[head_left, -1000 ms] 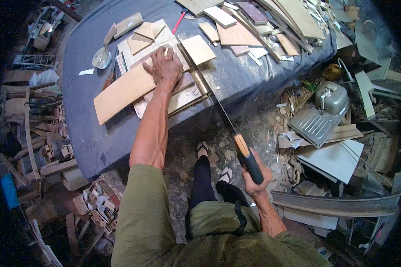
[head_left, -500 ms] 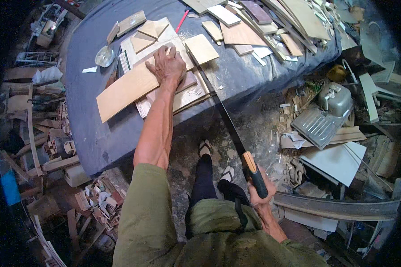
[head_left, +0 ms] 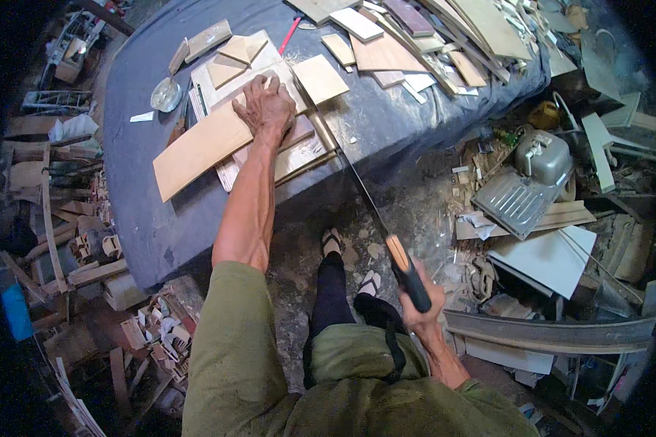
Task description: The person saws a small piece of wood with a handsaw, then fits the cut piece into a larger wooden assembly by hand.
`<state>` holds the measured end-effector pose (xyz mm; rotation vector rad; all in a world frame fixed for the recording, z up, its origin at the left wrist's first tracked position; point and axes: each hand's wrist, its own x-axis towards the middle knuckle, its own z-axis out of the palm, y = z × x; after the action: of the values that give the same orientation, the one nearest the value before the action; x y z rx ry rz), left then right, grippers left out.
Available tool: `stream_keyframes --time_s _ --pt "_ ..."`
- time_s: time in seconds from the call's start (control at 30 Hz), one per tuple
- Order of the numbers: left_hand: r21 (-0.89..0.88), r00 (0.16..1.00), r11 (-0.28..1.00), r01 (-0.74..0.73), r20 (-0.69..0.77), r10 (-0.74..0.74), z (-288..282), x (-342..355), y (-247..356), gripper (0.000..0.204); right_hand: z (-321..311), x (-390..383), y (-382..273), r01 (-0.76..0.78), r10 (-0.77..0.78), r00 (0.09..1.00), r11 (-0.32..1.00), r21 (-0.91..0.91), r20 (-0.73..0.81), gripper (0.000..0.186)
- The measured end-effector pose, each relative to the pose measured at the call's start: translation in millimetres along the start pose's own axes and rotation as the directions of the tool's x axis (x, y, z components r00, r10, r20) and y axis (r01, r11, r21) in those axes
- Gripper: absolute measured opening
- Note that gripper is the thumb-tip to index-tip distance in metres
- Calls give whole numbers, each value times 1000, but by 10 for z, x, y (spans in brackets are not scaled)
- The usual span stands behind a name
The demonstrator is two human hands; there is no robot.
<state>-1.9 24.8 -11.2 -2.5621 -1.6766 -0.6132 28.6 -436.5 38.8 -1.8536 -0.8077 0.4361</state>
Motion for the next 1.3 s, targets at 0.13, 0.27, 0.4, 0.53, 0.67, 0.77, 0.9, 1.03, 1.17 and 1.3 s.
stream_keyframes --time_s 0.13,0.27,0.4,0.53,0.67,0.77,0.9,1.03,1.17,1.3 --pt "-38 997 999 -9 -76 6 -11 -17 -39 31 -452 -387 -30 -224 224 969 975 -10 101 54" --pt "-68 999 998 -11 -47 8 -13 -2 80 33 -615 -319 -287 -136 136 991 991 -13 17 54" --pt "-89 998 996 13 -52 -18 14 2 27 36 -311 185 -440 -160 161 987 987 -17 15 58" --pt "-99 997 995 6 -75 -13 28 -9 43 40 89 675 -306 -200 202 979 950 241 18 61" --pt "-66 996 998 -3 -92 -3 17 -37 37 42 282 1034 -295 -339 286 940 714 613 186 57" --pt "-88 997 996 0 -81 -8 15 -35 34 41 469 1197 -147 -325 297 939 592 738 175 45" --pt "-117 996 993 4 -84 -14 3 -29 42 41 594 1389 -15 -365 307 921 468 805 239 18" --pt "-123 996 992 3 -91 -15 11 -27 54 41 697 1506 39 -336 314 929 486 807 197 29" --pt "-127 995 992 3 -94 -15 13 -33 41 42 709 1591 -231 -291 267 952 631 719 151 8" --pt "-133 995 991 1 -94 -13 10 -21 29 42 734 1659 -369 -260 249 962 712 652 112 42"
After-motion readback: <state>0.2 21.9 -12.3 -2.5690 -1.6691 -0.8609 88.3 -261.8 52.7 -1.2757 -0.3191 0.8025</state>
